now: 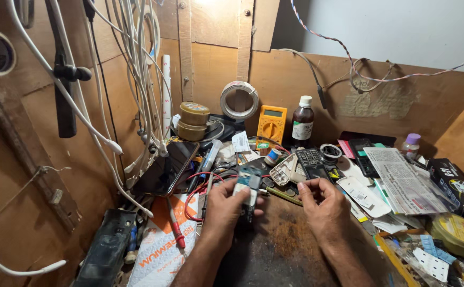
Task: The person handles a small circuit board, wiping it with a cloth and then using a soldering iron to work on specific points. The person also handles a small cylindrical component and a multimeter probe during the process.
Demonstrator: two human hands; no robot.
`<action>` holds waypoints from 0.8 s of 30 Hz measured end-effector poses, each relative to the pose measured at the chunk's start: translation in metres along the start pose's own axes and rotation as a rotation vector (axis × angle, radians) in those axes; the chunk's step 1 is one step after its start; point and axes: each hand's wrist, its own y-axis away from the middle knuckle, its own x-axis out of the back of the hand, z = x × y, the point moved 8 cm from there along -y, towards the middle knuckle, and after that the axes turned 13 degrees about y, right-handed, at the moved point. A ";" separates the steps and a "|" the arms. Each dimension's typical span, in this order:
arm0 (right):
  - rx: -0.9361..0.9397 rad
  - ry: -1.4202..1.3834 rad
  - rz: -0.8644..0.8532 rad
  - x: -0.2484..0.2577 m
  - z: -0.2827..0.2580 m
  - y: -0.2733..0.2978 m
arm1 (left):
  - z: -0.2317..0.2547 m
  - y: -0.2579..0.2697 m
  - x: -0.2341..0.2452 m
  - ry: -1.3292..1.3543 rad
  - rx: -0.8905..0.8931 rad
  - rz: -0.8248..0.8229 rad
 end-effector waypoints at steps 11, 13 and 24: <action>0.019 0.026 -0.033 0.002 -0.012 0.006 | -0.007 0.004 -0.004 -0.215 0.086 0.036; -0.004 0.048 -0.066 0.000 -0.012 0.006 | -0.006 0.005 -0.004 -0.238 0.092 0.048; -0.005 0.104 -0.082 0.002 -0.018 0.009 | -0.004 0.007 -0.007 -0.266 0.095 0.039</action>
